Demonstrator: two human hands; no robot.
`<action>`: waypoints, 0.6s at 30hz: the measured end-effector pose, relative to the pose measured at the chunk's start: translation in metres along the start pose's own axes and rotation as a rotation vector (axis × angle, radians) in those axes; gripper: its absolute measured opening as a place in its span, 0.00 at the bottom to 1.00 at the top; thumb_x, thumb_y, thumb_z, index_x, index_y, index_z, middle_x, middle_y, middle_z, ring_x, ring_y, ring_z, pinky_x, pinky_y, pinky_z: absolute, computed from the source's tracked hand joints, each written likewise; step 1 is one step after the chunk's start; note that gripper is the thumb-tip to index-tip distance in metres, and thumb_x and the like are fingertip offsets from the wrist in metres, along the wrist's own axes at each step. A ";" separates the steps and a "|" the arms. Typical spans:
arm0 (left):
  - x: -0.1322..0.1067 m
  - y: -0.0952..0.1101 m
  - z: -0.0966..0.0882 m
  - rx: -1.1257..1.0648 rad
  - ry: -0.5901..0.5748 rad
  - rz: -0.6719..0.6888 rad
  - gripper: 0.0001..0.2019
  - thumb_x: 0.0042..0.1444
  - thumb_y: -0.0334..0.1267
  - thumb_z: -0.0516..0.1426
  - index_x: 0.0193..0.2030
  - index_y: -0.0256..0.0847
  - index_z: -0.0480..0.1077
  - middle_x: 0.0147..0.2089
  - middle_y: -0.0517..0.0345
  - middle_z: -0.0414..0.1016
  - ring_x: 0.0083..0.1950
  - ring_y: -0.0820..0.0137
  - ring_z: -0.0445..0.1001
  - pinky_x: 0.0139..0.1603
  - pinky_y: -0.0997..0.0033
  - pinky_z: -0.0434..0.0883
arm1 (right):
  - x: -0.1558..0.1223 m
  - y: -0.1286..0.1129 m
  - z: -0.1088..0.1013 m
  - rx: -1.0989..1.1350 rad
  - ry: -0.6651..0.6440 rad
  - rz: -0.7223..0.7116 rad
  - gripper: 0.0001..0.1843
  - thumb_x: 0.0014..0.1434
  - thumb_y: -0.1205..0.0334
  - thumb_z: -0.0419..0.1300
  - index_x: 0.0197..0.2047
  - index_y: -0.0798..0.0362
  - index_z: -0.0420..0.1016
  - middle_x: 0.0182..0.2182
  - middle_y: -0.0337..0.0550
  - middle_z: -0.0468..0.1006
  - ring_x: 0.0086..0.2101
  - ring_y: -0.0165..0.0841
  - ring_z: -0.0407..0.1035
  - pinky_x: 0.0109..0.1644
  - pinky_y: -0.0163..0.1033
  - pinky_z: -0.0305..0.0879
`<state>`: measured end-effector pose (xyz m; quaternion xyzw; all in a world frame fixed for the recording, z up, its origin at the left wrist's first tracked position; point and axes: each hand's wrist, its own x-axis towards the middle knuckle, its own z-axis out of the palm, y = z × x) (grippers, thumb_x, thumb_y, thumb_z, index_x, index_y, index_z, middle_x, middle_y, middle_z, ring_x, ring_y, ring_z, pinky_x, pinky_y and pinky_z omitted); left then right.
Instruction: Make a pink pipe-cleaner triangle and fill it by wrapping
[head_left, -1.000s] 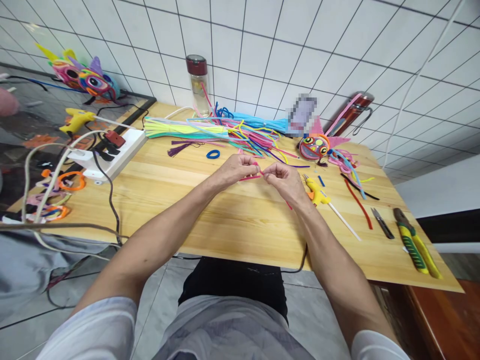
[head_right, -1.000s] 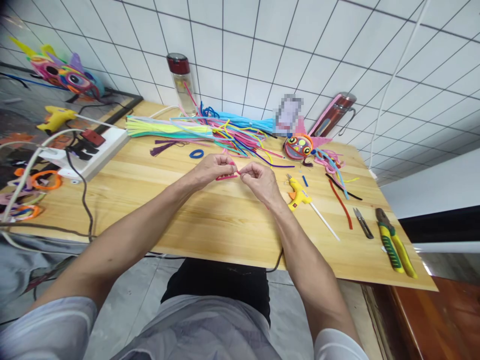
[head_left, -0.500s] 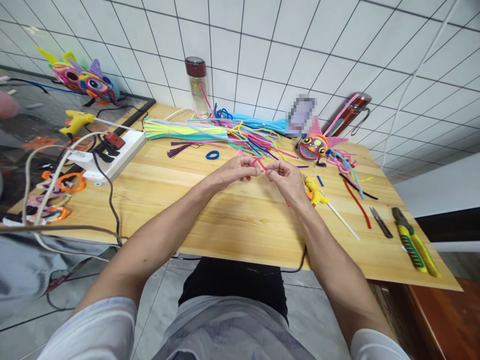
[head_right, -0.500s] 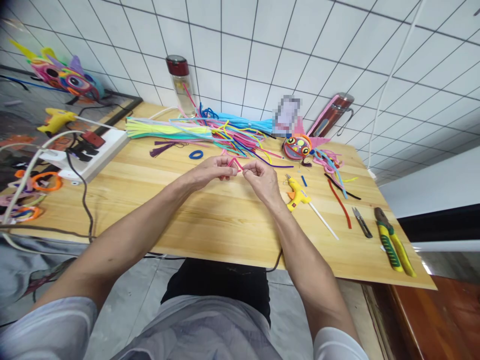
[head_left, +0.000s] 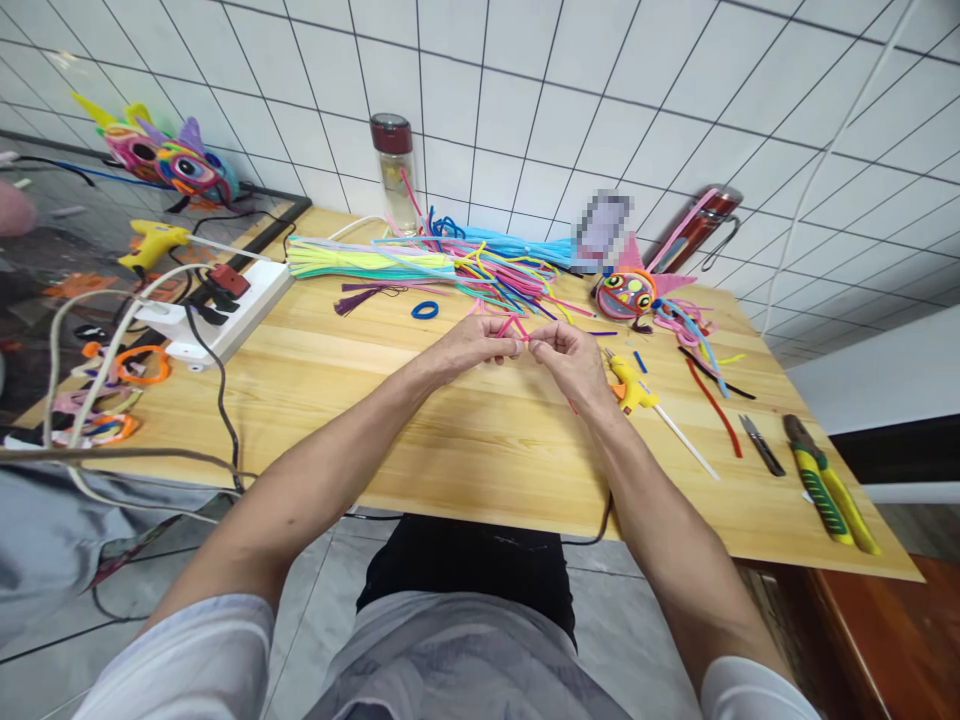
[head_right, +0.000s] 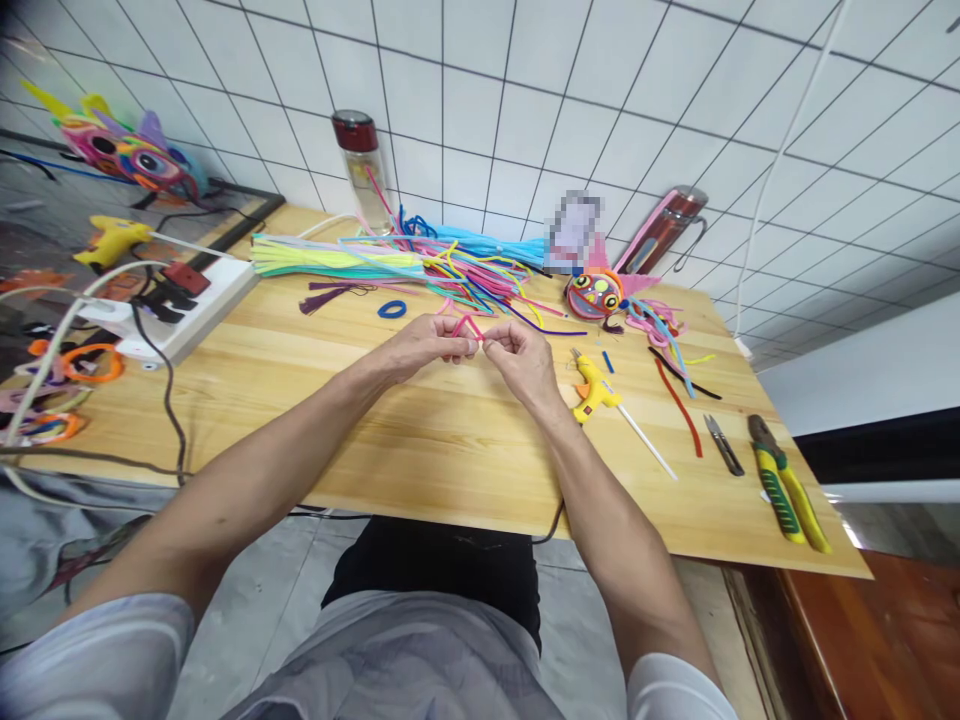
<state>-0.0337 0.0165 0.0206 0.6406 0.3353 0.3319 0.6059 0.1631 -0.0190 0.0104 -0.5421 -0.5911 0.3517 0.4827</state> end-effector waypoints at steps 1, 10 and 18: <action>0.000 0.000 0.000 -0.002 -0.001 0.003 0.16 0.46 0.49 0.68 0.29 0.39 0.73 0.29 0.61 0.71 0.31 0.75 0.65 0.34 0.72 0.63 | 0.000 0.000 0.000 0.003 0.000 0.000 0.11 0.49 0.52 0.67 0.33 0.50 0.80 0.27 0.37 0.81 0.28 0.31 0.69 0.38 0.41 0.65; 0.000 0.000 0.000 -0.011 -0.009 0.007 0.13 0.46 0.45 0.69 0.30 0.38 0.74 0.28 0.62 0.70 0.30 0.75 0.65 0.33 0.73 0.63 | -0.001 0.000 0.000 -0.018 -0.006 0.015 0.10 0.50 0.54 0.66 0.34 0.50 0.81 0.26 0.36 0.79 0.28 0.31 0.67 0.35 0.39 0.62; 0.002 -0.004 -0.004 -0.101 0.040 -0.032 0.14 0.50 0.47 0.68 0.37 0.37 0.78 0.38 0.56 0.81 0.32 0.76 0.74 0.35 0.75 0.67 | -0.001 -0.006 -0.001 0.054 -0.027 0.042 0.11 0.49 0.54 0.68 0.34 0.49 0.78 0.26 0.36 0.80 0.27 0.31 0.70 0.34 0.40 0.68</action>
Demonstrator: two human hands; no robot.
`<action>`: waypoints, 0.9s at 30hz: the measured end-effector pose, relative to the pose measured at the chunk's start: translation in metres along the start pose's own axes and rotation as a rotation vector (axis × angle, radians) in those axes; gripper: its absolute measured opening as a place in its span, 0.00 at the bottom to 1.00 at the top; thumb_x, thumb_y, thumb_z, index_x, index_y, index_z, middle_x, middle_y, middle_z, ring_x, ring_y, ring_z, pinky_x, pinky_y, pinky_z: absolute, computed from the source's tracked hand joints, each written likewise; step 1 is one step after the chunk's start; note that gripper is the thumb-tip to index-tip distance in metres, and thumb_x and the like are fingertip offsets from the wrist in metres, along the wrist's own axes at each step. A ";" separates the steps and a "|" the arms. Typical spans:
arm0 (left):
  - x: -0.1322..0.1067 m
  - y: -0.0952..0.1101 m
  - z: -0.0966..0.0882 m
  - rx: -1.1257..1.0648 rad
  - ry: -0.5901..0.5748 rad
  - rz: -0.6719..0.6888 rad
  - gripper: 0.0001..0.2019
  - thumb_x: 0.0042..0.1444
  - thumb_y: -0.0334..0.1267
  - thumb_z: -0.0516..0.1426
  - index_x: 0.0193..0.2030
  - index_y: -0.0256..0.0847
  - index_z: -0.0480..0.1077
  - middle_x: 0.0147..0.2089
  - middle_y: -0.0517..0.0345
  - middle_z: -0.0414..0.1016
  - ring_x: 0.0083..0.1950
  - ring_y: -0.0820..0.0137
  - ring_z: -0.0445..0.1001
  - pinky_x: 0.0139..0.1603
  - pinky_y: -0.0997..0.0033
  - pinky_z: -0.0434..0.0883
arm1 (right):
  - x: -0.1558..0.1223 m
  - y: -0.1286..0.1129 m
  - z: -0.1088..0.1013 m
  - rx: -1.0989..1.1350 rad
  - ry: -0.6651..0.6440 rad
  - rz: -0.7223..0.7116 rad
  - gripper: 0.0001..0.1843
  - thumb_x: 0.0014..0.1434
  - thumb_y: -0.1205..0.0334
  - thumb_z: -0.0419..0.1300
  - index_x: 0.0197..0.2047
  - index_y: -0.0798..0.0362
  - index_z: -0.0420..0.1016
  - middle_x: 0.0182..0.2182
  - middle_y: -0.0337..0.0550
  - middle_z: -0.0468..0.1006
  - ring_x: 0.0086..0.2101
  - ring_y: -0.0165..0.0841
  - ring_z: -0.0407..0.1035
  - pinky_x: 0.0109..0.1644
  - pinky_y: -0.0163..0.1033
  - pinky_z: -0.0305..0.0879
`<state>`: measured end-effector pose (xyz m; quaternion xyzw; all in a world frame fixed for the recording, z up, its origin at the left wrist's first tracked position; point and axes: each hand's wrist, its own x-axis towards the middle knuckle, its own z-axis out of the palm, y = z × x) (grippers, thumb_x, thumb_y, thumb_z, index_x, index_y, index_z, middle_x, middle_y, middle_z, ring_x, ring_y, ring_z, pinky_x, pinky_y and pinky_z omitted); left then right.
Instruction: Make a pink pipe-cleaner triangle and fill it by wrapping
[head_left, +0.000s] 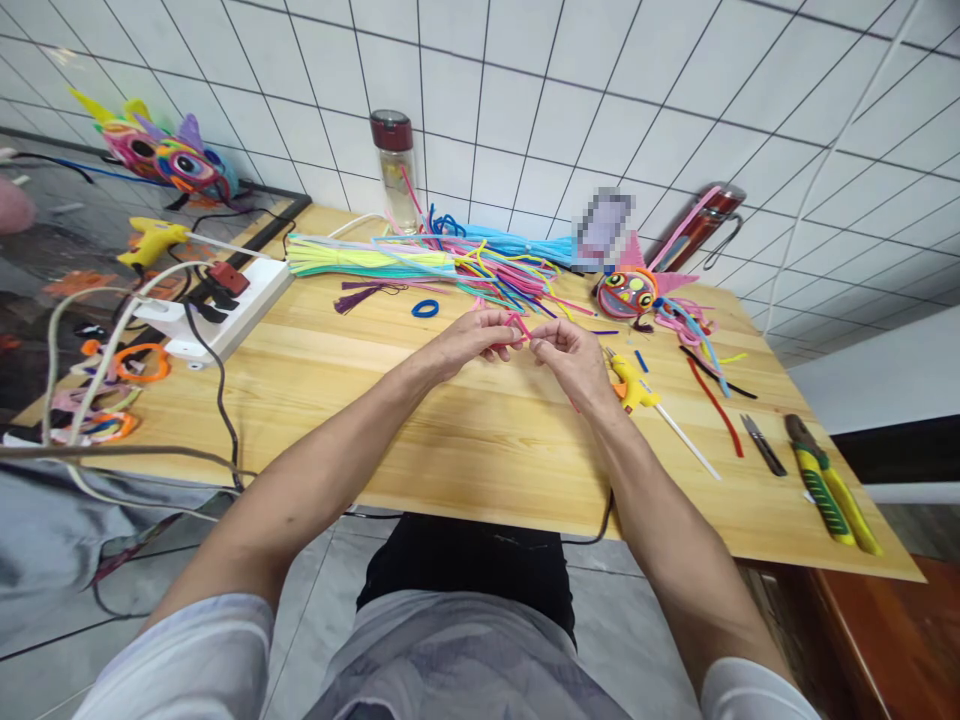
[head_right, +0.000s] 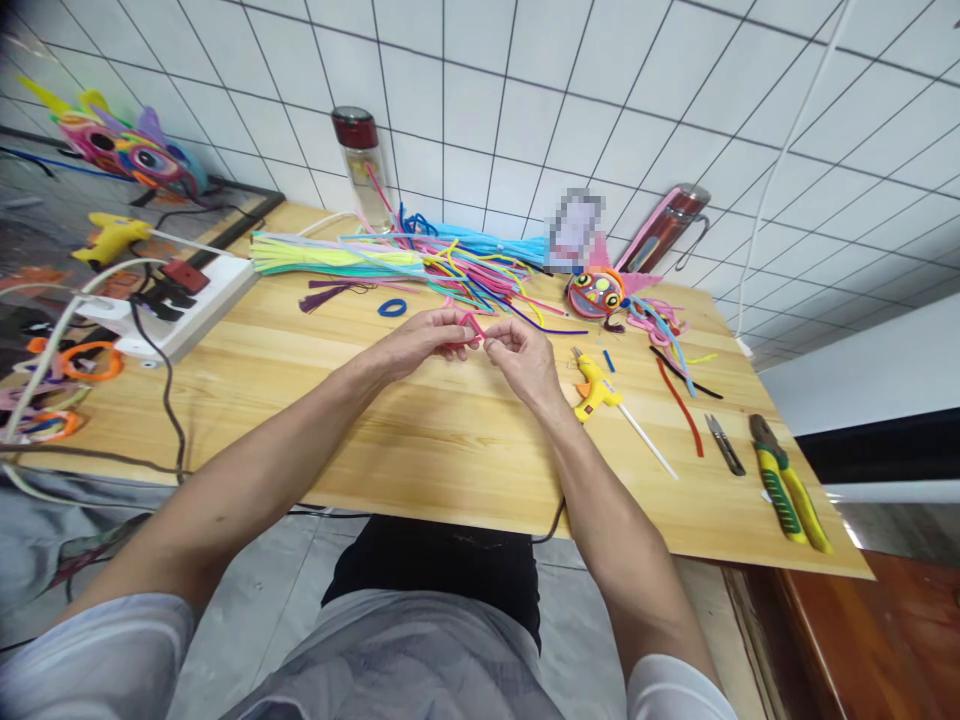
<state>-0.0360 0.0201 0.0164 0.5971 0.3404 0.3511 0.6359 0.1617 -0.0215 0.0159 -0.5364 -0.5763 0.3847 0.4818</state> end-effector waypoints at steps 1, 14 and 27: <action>0.000 -0.001 -0.001 -0.002 -0.004 -0.004 0.14 0.49 0.45 0.68 0.37 0.37 0.78 0.38 0.56 0.81 0.32 0.76 0.74 0.35 0.75 0.68 | 0.000 -0.001 0.000 0.011 -0.004 0.006 0.11 0.48 0.54 0.68 0.34 0.49 0.78 0.26 0.36 0.80 0.26 0.31 0.70 0.34 0.40 0.70; 0.005 -0.008 -0.002 -0.038 0.045 0.012 0.10 0.47 0.40 0.68 0.34 0.37 0.77 0.33 0.58 0.79 0.31 0.76 0.73 0.35 0.75 0.69 | 0.000 -0.001 -0.002 0.014 -0.040 0.054 0.14 0.48 0.52 0.68 0.36 0.49 0.76 0.24 0.33 0.74 0.24 0.29 0.67 0.32 0.39 0.69; 0.002 -0.003 0.002 -0.020 0.003 0.039 0.12 0.44 0.42 0.69 0.31 0.37 0.76 0.31 0.60 0.76 0.30 0.76 0.70 0.35 0.75 0.67 | 0.001 0.003 0.001 -0.009 -0.055 -0.002 0.15 0.49 0.50 0.71 0.36 0.48 0.76 0.25 0.35 0.77 0.24 0.29 0.66 0.30 0.38 0.66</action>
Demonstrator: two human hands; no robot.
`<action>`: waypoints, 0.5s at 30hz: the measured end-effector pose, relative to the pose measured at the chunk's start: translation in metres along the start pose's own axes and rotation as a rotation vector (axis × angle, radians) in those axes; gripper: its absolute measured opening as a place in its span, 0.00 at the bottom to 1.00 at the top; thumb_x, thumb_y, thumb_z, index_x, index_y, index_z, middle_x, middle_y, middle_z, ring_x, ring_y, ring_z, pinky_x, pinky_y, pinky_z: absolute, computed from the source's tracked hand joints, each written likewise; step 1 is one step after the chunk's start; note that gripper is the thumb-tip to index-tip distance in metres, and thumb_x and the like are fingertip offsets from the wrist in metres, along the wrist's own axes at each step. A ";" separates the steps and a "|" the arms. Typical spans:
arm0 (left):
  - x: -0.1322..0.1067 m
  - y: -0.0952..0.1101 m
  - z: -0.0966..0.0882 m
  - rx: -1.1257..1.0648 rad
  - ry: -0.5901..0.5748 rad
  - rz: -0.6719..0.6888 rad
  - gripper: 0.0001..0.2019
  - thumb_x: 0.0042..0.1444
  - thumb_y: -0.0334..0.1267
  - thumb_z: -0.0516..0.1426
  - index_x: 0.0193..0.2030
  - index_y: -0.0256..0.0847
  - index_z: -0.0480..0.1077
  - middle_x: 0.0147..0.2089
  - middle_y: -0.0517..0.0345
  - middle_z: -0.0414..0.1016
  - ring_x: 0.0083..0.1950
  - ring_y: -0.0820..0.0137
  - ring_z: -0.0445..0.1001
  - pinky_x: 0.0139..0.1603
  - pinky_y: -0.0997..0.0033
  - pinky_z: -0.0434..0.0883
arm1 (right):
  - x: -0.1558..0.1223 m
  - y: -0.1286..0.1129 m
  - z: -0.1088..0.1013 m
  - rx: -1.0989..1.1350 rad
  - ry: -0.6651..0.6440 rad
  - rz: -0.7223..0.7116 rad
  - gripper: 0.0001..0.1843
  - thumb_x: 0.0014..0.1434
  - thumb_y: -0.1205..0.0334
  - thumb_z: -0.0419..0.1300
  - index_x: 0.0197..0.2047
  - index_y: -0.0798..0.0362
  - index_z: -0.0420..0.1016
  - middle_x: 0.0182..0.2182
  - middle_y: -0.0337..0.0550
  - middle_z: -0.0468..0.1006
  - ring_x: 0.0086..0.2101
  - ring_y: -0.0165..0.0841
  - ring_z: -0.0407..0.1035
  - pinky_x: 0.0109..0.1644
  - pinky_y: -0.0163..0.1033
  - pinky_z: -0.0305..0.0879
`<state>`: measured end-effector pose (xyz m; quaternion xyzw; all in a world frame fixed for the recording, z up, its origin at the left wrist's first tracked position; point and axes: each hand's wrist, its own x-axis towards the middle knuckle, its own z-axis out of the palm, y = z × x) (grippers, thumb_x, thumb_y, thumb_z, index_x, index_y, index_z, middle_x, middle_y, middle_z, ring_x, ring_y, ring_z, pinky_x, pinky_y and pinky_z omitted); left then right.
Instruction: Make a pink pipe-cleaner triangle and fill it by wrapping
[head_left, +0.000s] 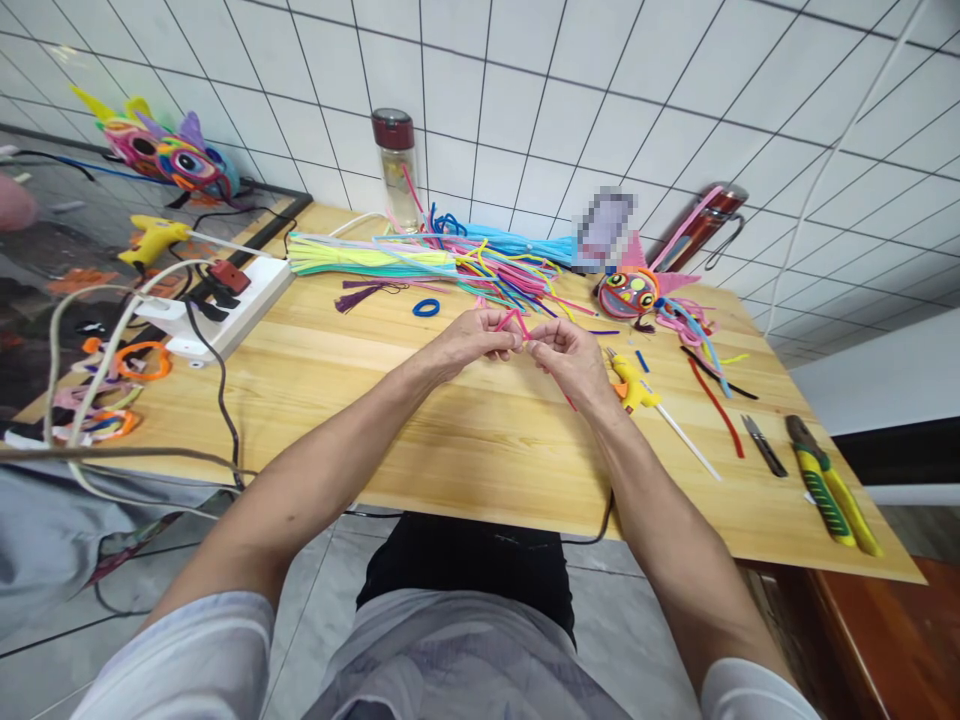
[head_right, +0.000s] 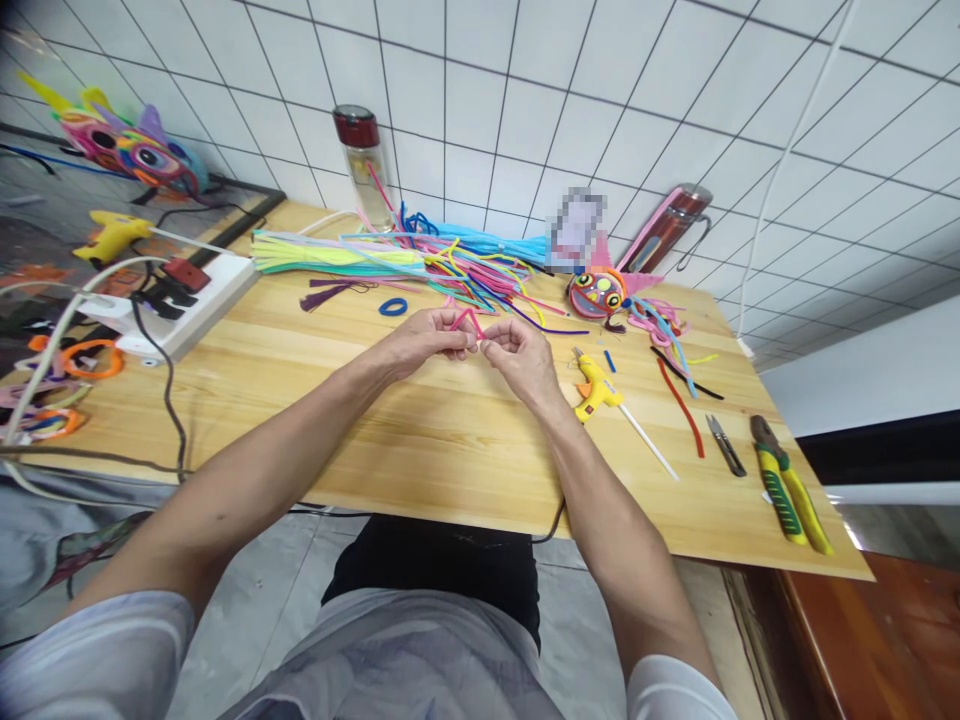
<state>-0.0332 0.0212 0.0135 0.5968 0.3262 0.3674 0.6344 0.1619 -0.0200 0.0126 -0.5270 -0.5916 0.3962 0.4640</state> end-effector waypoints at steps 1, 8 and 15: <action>0.000 0.000 0.000 0.001 0.002 0.001 0.12 0.44 0.42 0.68 0.31 0.37 0.77 0.31 0.60 0.76 0.31 0.76 0.71 0.35 0.75 0.67 | 0.000 0.000 0.000 -0.006 -0.001 -0.005 0.15 0.49 0.50 0.71 0.36 0.48 0.76 0.25 0.35 0.77 0.24 0.29 0.66 0.30 0.38 0.65; 0.000 0.000 0.000 0.014 0.009 -0.011 0.11 0.46 0.42 0.68 0.32 0.37 0.77 0.32 0.58 0.78 0.31 0.75 0.72 0.34 0.75 0.67 | 0.000 0.000 0.001 -0.017 -0.002 -0.016 0.18 0.49 0.47 0.73 0.35 0.48 0.75 0.26 0.37 0.78 0.27 0.31 0.69 0.31 0.38 0.66; -0.002 0.003 0.001 0.002 0.008 0.004 0.10 0.46 0.40 0.68 0.32 0.37 0.77 0.32 0.59 0.77 0.32 0.76 0.71 0.36 0.75 0.69 | 0.000 -0.001 0.001 -0.005 -0.008 0.010 0.21 0.48 0.44 0.75 0.36 0.48 0.77 0.29 0.39 0.80 0.27 0.31 0.68 0.32 0.38 0.65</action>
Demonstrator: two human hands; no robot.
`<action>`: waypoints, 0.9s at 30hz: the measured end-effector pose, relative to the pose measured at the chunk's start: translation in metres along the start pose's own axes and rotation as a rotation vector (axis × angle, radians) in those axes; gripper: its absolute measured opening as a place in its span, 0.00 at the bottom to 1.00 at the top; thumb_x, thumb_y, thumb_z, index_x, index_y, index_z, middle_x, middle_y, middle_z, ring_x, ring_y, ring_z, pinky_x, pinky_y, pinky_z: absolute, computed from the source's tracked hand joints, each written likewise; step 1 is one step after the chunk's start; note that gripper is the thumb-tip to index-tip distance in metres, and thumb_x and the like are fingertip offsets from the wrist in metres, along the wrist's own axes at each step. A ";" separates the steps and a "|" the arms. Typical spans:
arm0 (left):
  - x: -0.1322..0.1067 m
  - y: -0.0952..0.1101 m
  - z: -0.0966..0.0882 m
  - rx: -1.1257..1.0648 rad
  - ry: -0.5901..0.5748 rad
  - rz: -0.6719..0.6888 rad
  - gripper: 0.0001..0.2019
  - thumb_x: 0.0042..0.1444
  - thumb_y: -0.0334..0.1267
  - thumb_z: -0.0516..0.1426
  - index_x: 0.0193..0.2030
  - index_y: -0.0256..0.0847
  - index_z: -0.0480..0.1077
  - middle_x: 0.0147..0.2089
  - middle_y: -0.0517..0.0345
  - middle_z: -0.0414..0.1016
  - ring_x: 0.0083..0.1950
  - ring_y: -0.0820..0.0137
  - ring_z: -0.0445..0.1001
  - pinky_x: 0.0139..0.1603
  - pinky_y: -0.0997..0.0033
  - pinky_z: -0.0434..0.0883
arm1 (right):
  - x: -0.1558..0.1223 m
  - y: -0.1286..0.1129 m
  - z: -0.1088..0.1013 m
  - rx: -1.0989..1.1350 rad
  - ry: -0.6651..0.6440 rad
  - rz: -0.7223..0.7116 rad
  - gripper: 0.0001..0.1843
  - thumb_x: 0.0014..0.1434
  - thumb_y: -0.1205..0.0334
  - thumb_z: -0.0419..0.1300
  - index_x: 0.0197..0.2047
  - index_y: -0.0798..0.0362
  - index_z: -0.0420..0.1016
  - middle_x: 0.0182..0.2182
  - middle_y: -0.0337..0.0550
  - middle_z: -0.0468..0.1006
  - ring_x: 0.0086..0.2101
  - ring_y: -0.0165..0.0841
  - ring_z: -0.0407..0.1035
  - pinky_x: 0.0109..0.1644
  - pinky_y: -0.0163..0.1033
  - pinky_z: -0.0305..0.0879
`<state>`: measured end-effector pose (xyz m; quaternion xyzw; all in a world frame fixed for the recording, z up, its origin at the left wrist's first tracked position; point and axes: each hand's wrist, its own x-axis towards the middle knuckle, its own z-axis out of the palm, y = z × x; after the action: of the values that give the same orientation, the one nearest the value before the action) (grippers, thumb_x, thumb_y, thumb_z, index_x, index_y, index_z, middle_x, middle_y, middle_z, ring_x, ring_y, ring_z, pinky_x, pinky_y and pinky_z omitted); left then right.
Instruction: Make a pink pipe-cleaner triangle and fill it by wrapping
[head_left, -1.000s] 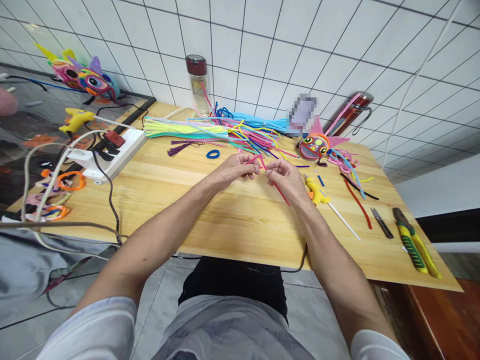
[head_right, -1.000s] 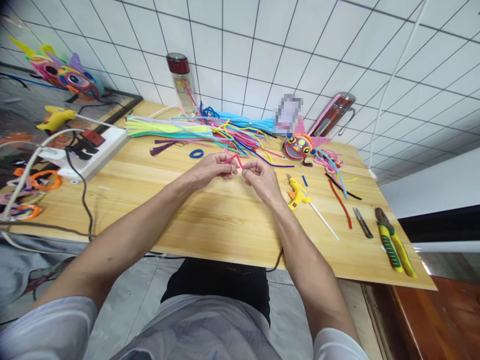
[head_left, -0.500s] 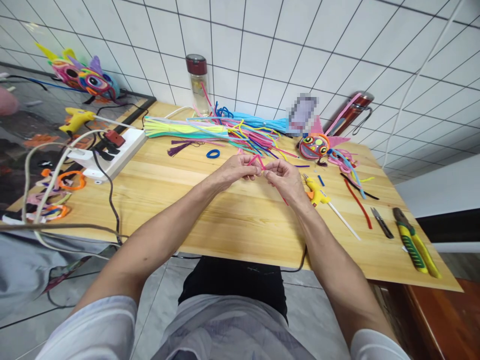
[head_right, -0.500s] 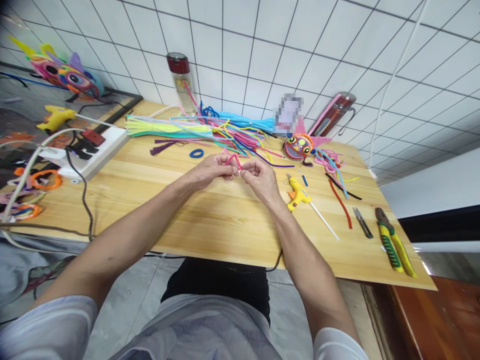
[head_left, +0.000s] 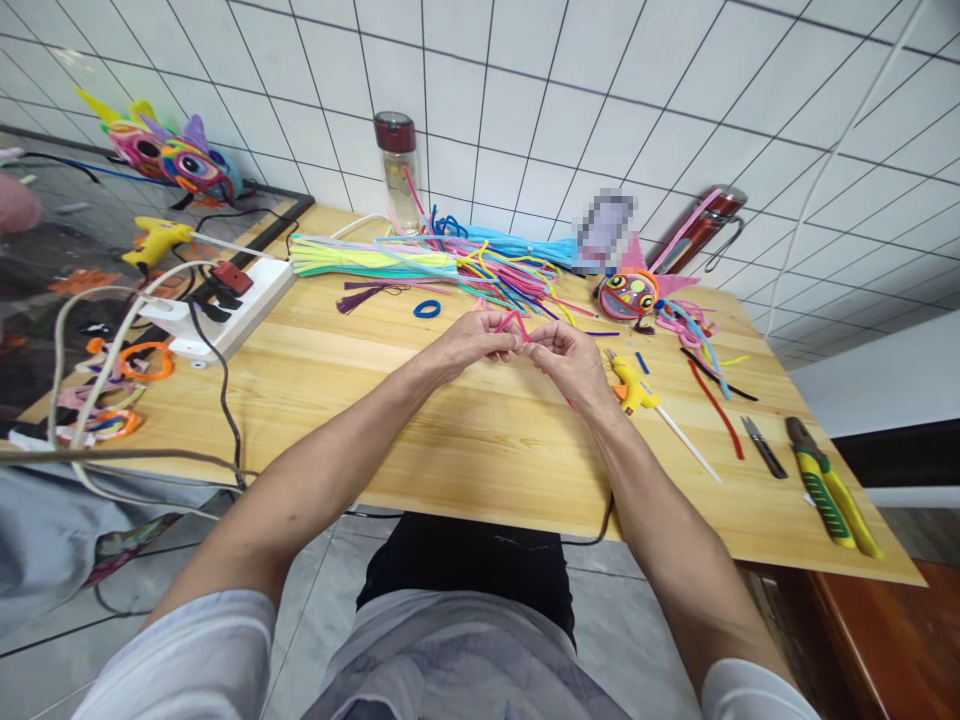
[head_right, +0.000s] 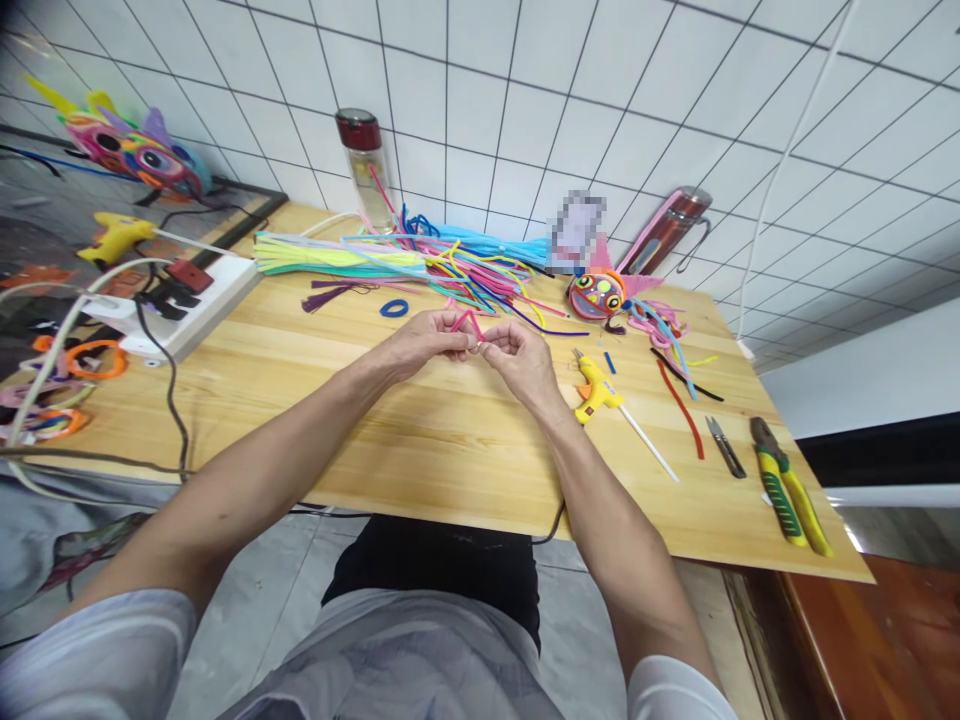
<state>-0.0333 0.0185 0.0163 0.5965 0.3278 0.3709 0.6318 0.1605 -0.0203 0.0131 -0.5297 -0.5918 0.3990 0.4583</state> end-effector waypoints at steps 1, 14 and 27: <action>0.000 0.000 0.000 0.003 0.000 0.005 0.10 0.46 0.40 0.68 0.32 0.37 0.77 0.32 0.59 0.76 0.32 0.76 0.71 0.37 0.75 0.69 | 0.000 -0.001 0.000 0.006 0.002 0.001 0.21 0.48 0.44 0.75 0.35 0.49 0.77 0.28 0.38 0.80 0.27 0.30 0.68 0.32 0.38 0.65; 0.006 -0.004 -0.002 -0.104 0.077 -0.057 0.24 0.59 0.59 0.68 0.39 0.36 0.78 0.39 0.52 0.83 0.32 0.74 0.75 0.35 0.74 0.70 | -0.004 -0.012 -0.001 0.051 0.111 0.088 0.08 0.44 0.54 0.66 0.27 0.49 0.78 0.20 0.35 0.74 0.24 0.29 0.62 0.30 0.37 0.58; 0.007 -0.002 -0.005 -0.282 0.056 0.019 0.20 0.59 0.45 0.72 0.27 0.37 0.70 0.25 0.61 0.69 0.25 0.79 0.64 0.27 0.78 0.62 | -0.002 -0.005 0.001 0.266 0.040 0.145 0.07 0.41 0.57 0.71 0.25 0.50 0.82 0.21 0.35 0.76 0.24 0.28 0.64 0.31 0.36 0.59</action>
<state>-0.0341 0.0267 0.0143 0.4944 0.2844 0.4358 0.6963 0.1583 -0.0226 0.0171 -0.5135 -0.4848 0.4951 0.5061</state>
